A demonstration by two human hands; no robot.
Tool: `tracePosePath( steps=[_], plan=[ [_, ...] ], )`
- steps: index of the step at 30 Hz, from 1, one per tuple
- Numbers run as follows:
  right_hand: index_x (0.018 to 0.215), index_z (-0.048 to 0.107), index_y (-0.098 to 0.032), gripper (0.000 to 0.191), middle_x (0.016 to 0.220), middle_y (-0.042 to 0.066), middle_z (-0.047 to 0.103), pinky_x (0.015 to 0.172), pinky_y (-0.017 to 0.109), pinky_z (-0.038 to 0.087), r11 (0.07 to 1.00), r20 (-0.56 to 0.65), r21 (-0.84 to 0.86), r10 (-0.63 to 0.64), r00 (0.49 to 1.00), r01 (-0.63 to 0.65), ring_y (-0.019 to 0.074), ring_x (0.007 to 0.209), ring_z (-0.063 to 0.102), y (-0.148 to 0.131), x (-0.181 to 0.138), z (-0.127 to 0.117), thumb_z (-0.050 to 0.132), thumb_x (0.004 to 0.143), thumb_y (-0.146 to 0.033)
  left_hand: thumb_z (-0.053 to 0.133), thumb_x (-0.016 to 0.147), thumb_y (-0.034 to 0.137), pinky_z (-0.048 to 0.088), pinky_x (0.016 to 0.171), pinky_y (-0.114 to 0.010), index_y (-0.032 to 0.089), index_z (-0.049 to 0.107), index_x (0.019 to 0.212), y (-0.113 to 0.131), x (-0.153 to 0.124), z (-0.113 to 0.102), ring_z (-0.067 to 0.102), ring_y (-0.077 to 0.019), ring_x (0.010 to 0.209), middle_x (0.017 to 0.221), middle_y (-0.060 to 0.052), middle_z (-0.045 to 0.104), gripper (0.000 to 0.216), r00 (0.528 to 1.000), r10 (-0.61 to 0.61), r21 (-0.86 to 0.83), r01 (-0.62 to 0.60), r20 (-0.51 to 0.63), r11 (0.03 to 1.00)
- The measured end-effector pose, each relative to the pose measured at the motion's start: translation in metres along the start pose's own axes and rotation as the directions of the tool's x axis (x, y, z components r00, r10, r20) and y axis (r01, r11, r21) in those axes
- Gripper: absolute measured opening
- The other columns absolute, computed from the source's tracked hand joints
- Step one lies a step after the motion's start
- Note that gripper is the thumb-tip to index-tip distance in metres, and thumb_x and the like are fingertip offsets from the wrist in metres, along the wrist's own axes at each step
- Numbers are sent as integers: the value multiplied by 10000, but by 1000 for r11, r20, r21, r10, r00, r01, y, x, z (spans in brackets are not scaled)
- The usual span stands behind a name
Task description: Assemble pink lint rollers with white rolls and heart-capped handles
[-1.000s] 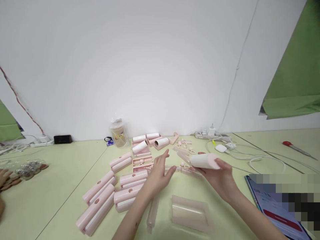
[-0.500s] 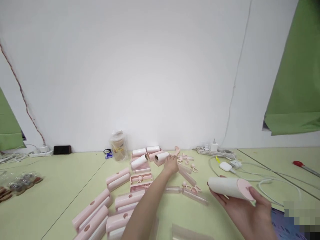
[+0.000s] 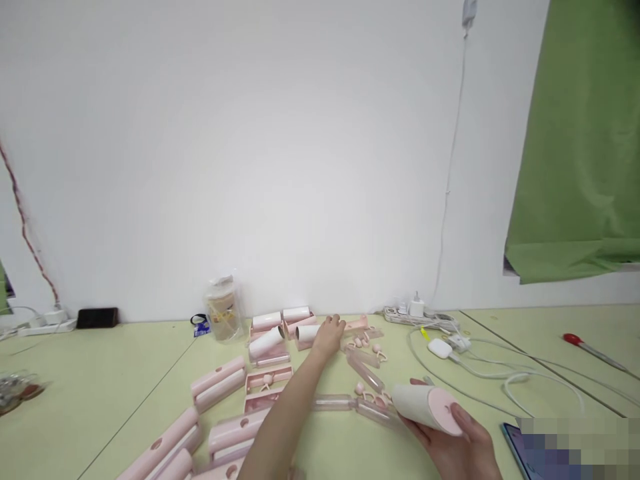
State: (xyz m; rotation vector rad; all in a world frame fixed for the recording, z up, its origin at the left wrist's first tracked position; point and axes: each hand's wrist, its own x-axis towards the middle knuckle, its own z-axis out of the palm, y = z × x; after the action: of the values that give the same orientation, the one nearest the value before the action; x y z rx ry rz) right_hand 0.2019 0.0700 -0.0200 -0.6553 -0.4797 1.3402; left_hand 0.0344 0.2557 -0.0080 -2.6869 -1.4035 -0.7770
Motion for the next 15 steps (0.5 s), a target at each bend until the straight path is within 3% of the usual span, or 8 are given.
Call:
tracePosePath(
  steps=[4,7,12,13,15],
  plan=[
    [738,691,-186,328,791,62,696,797,466,495,999,-60,-20,-28,998,27,284,811,623,-6,-5,10,667,562,-462,515,860,299,475,799,-400,157,519,1094,12,-18,-23,557,-194,940,1101,-70,546,273,993,-18,-276,-16,-120,961],
    [761,682,-194,326,813,53,675,840,464,465,995,-65,-42,-93,993,91,268,830,598,-13,-15,21,627,600,-472,520,826,240,455,837,-373,170,481,1101,27,-45,-46,532,-188,967,1075,-74,537,287,961,-135,-519,-10,-242,855],
    [818,666,-197,393,869,67,652,900,471,407,987,14,-100,-122,992,123,275,874,574,-17,-30,30,602,597,-515,364,825,244,468,821,-309,253,378,1176,51,-104,-85,524,-182,1062,1240,-68,455,351,866,-395,-808,-18,-308,589],
    [843,661,-200,417,883,72,650,909,473,397,985,45,-118,-118,992,123,284,890,573,-17,-32,29,601,591,-526,337,823,249,469,824,-309,259,363,1186,55,-115,-91,526,-182,1077,1269,-66,438,365,836,-457,-860,-33,-303,509],
    [899,645,-206,479,913,85,647,909,483,388,983,106,-148,-94,990,109,307,910,573,-15,-34,26,601,571,-552,351,798,267,468,835,-303,239,418,1147,63,-131,-98,541,-183,1073,1253,-63,472,356,762,-612,-965,-67,-213,253]
  ],
)
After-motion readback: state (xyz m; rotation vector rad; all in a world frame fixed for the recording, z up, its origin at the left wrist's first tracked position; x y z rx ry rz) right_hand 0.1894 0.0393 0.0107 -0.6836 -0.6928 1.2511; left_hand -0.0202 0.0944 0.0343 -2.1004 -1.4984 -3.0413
